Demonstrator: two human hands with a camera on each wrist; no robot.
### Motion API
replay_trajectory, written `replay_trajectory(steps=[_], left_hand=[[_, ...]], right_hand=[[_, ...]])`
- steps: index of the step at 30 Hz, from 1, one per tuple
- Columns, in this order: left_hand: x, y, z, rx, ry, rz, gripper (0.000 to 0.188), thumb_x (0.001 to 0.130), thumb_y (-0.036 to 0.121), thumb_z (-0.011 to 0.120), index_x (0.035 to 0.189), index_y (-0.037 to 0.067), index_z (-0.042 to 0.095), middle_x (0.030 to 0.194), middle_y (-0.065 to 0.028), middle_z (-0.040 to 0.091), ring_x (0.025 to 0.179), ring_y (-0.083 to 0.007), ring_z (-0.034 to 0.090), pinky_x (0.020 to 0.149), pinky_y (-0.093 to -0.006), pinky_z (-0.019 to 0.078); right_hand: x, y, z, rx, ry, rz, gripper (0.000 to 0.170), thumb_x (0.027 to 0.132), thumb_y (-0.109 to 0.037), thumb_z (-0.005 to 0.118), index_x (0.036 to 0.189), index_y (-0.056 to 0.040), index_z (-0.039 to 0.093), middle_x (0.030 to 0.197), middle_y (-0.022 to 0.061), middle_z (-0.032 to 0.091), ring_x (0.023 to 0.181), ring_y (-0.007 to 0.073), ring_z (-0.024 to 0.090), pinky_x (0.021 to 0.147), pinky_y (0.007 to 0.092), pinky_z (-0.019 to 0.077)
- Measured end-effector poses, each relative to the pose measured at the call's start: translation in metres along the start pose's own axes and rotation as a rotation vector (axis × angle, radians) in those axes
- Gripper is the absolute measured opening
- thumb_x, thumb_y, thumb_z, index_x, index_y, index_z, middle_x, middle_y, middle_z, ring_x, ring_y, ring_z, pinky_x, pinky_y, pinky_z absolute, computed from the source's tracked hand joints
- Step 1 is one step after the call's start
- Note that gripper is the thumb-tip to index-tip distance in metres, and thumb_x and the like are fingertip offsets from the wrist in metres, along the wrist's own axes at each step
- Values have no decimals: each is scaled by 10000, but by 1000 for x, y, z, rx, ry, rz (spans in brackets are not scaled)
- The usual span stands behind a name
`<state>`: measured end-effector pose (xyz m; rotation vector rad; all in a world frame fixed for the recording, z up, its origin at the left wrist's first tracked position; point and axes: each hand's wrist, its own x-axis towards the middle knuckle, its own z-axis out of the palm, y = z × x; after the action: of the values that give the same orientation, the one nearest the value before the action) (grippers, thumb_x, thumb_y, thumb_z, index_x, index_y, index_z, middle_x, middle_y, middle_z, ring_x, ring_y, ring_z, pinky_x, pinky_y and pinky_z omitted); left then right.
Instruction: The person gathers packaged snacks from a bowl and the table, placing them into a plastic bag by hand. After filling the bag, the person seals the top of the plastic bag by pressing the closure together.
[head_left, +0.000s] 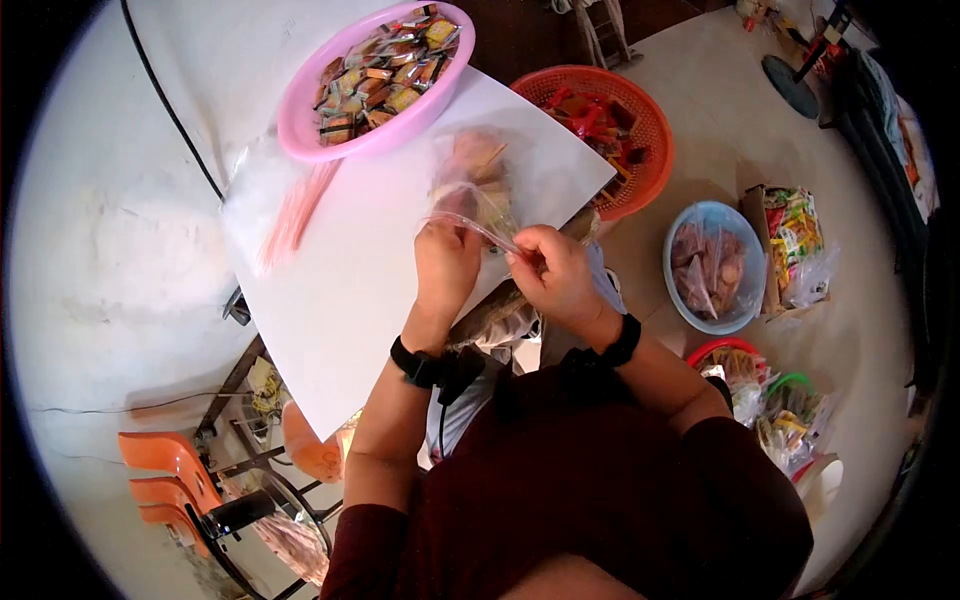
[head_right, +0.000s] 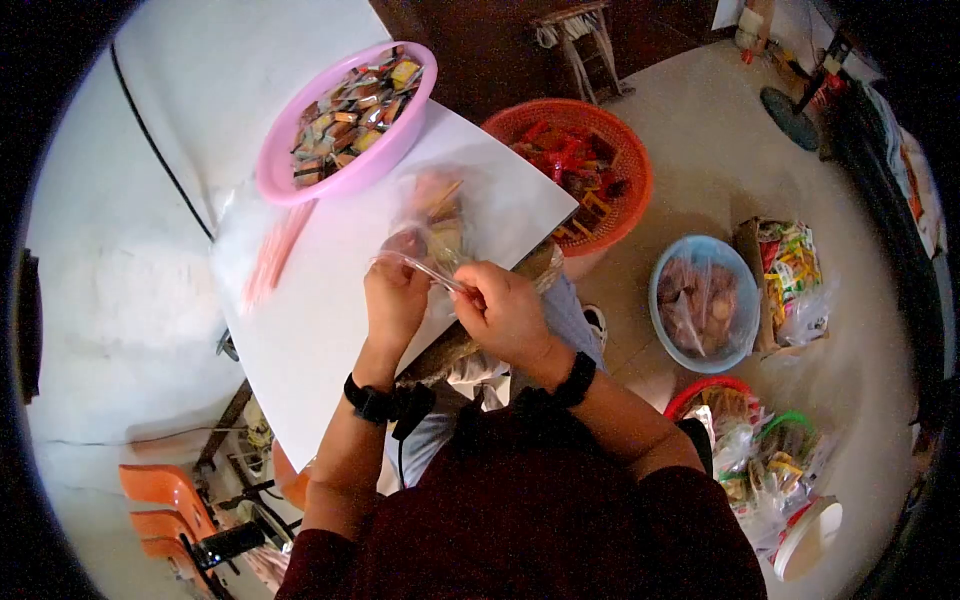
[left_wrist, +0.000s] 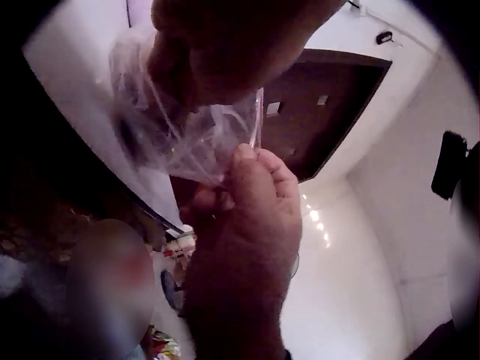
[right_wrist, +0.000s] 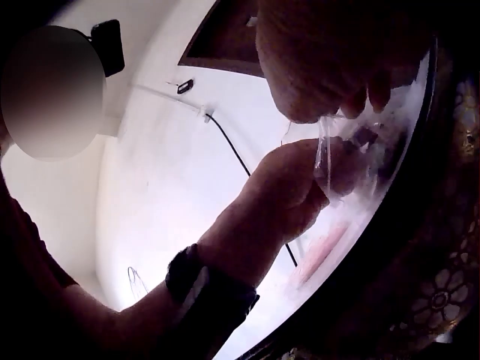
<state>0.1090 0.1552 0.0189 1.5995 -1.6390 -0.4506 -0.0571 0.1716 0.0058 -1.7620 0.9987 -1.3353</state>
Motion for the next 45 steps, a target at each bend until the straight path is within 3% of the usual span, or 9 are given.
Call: replay_trajectory(steps=[3,9,12,15,19,22,28,36,45], left_hand=[[-4,-9,3,492,38,286,156,779,49,650,931,23,679,713,-143,650,613,-297,642,543,-374,503],[-10,5,-28,524,-33,424,180,799,45,654,963,111,689,816,-89,647,638,-286,634,536,-374,511],[-19,14,-56,434,-24,444,205,798,26,651,985,100,690,776,-82,631,612,-281,624,528,-370,510],[-26,-1,-70,620,-100,402,296,749,2,651,1021,107,703,906,-75,629,773,-251,635,593,-368,509],[-22,2,-76,866,46,558,340,725,22,650,1044,121,711,1048,-59,608,989,-230,587,738,-384,486],[-10,-14,-76,813,27,623,236,746,57,659,970,110,713,1066,-45,602,1028,-228,557,788,-397,461],[4,-11,-94,605,-6,572,65,744,106,706,784,76,664,940,-49,627,937,-242,597,754,-393,464],[17,42,-161,231,147,496,87,751,18,738,815,13,680,862,-101,648,787,-289,632,691,-374,521],[-9,50,-209,-12,58,198,53,815,-47,683,832,-5,657,850,-53,634,774,-132,591,683,-259,475]], right_hand=[[-2,5,1,-106,-72,-67,168,824,-109,688,919,-31,572,750,111,597,637,270,616,604,366,510],[1,-12,-14,-371,-39,-341,198,761,-132,742,852,-74,576,1108,121,583,1016,308,592,797,403,512],[1,-22,-23,-466,-176,-497,205,736,-163,747,832,-76,587,1244,128,535,1171,345,524,925,422,476],[4,-31,-27,-666,-252,-559,163,750,-184,700,819,-75,601,1262,136,542,1222,346,504,1003,426,432],[10,-17,-34,-766,-350,-566,99,740,-146,668,821,-97,638,1199,117,574,1201,323,517,971,439,439],[15,-14,-44,-724,-415,-567,61,767,-120,600,806,-88,635,1116,106,598,1116,291,553,924,421,455],[46,-29,-66,-638,-365,-617,58,781,-121,610,802,-70,625,956,66,617,894,277,603,753,395,509],[128,-105,-82,-355,-370,-557,80,796,-89,701,793,-20,660,845,96,643,762,268,633,672,359,505],[137,-130,-58,-185,-599,-413,93,782,-64,723,776,8,666,819,94,665,746,212,637,682,324,501]])
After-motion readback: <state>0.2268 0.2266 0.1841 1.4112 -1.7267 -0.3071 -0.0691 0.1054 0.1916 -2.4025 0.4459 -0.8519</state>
